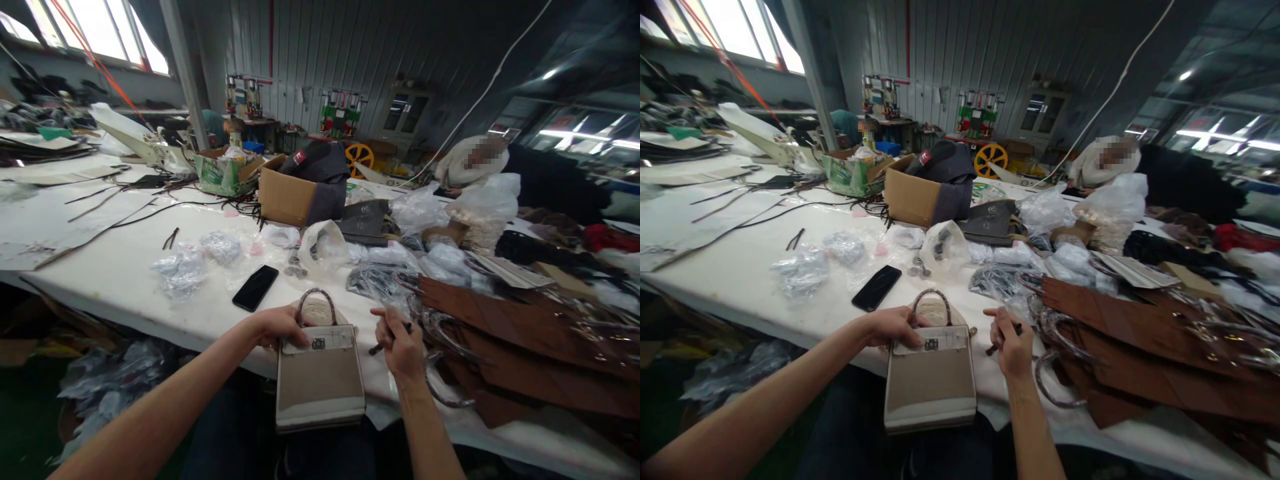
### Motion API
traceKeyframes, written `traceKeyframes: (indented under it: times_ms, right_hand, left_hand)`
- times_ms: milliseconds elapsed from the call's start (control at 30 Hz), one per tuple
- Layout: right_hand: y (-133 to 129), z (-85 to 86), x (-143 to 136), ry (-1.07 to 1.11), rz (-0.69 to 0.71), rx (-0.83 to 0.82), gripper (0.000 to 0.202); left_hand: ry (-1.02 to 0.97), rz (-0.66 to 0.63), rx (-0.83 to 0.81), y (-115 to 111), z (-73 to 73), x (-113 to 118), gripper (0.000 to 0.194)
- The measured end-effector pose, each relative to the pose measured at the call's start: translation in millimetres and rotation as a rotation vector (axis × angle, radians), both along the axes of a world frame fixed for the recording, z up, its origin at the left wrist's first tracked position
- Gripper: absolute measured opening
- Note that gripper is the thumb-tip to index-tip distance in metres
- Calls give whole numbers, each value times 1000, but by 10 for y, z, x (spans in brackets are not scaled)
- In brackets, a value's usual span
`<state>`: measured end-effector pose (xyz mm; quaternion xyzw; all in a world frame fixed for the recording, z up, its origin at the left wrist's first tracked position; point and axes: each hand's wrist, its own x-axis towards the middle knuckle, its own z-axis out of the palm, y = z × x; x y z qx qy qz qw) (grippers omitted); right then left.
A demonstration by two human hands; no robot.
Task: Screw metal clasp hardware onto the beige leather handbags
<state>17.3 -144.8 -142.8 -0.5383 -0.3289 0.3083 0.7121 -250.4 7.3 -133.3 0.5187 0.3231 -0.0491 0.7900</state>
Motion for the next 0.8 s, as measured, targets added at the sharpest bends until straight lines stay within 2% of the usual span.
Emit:
traceKeyframes:
  times_ms: [100,167,267,367,500,800]
  right_hand:
    - [-89,289,-180,14,-28,175,50]
    - [-131,480,-375,3,40,288,56]
    - [-75,606,-687,2,135,319,59]
    - [94,512,-896,24,98,293,59]
    - [283,346,-990,2,58,360,63]
    - [368,289,-1067,-3,6,268,64]
  left_hand:
    - [15,35,-50,15,-95,37,63]
    - [46,62,-90,38,-155,80,55]
    - [24,107,-93,68,-202,135,47]
    - [-27,106,-84,75,-217,159,47]
    - [-29,88,-106,62,-245,163,45]
    - [-55,101,-185,91,-272,199,38]
